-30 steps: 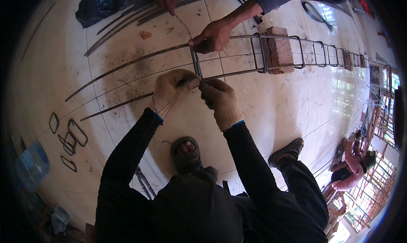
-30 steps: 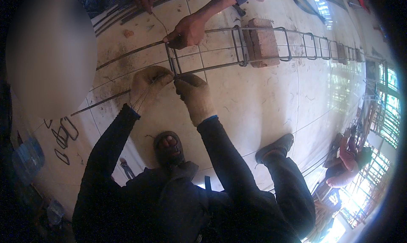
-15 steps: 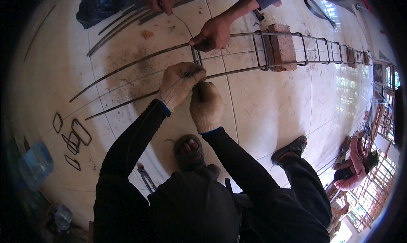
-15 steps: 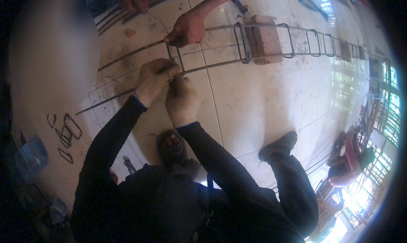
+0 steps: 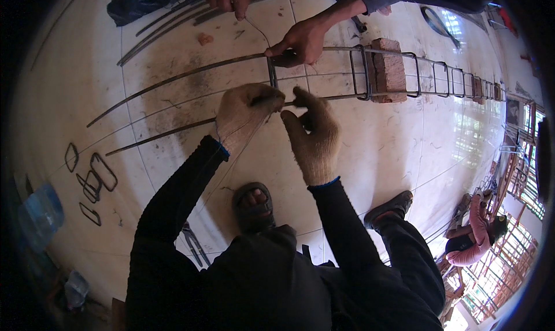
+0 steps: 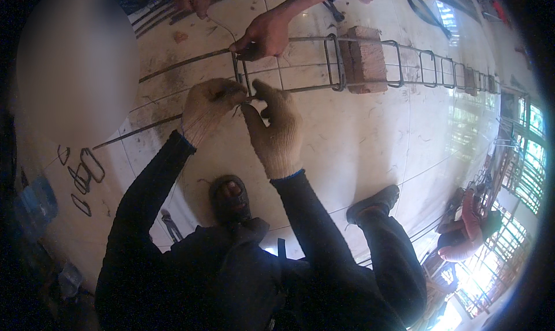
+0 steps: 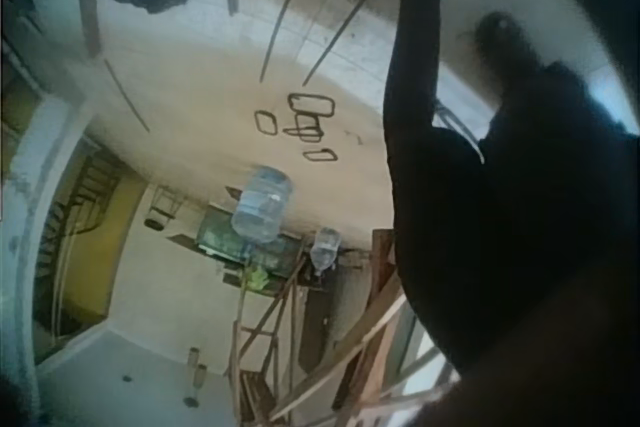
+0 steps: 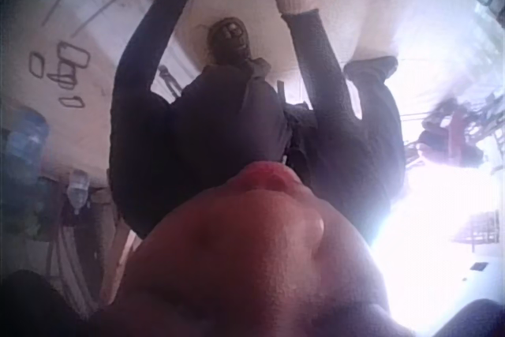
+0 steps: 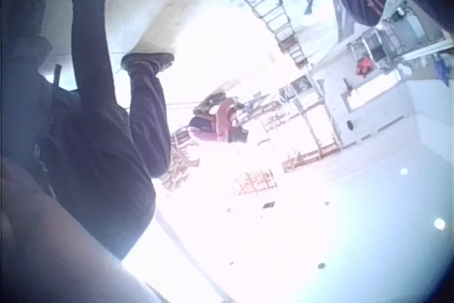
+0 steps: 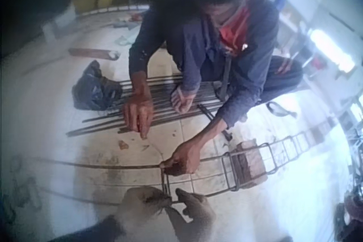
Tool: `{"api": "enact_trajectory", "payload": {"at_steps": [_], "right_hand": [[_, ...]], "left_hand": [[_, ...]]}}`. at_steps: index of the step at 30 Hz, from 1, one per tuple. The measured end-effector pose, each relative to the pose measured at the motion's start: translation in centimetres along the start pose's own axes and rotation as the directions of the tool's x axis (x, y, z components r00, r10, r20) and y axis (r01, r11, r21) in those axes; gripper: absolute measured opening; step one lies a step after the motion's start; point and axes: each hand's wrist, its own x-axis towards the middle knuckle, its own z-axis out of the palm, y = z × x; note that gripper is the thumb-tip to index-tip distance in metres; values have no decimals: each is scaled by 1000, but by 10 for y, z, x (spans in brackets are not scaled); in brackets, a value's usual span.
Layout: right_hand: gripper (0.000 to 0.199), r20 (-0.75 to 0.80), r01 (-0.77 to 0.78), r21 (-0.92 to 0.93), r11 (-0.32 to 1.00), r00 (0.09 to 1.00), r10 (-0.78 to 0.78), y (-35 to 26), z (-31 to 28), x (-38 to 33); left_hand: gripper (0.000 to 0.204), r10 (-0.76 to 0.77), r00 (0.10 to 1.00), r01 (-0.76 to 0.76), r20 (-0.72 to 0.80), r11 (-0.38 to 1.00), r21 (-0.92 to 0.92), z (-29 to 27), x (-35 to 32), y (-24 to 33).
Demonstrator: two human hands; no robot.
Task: The person assembles a metal frame by tying metal rods together with wire. They use pliers to twist and secure the wire at multiple points along the frame.
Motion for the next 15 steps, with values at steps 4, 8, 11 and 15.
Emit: {"api": "enact_trajectory", "payload": {"at_steps": [4, 8, 11, 15], "right_hand": [[23, 221, 274, -141, 951, 945, -240, 14, -4, 33], [16, 206, 330, -145, 933, 932, -298, 14, -1, 43], [15, 171, 297, -156, 942, 947, -271, 4, 1, 44], [34, 421, -704, 218, 676, 693, 586, -11, -10, 36]], "left_hand": [[17, 45, 999, -45, -8, 998, 54, -1, -1, 3], [17, 156, 988, -153, -5, 975, 159, 1, -7, -4], [16, 208, 978, -203, -6, 957, 206, -3, -1, -3], [16, 105, 994, -105, 13, 987, 118, -3, -3, 0]]}}
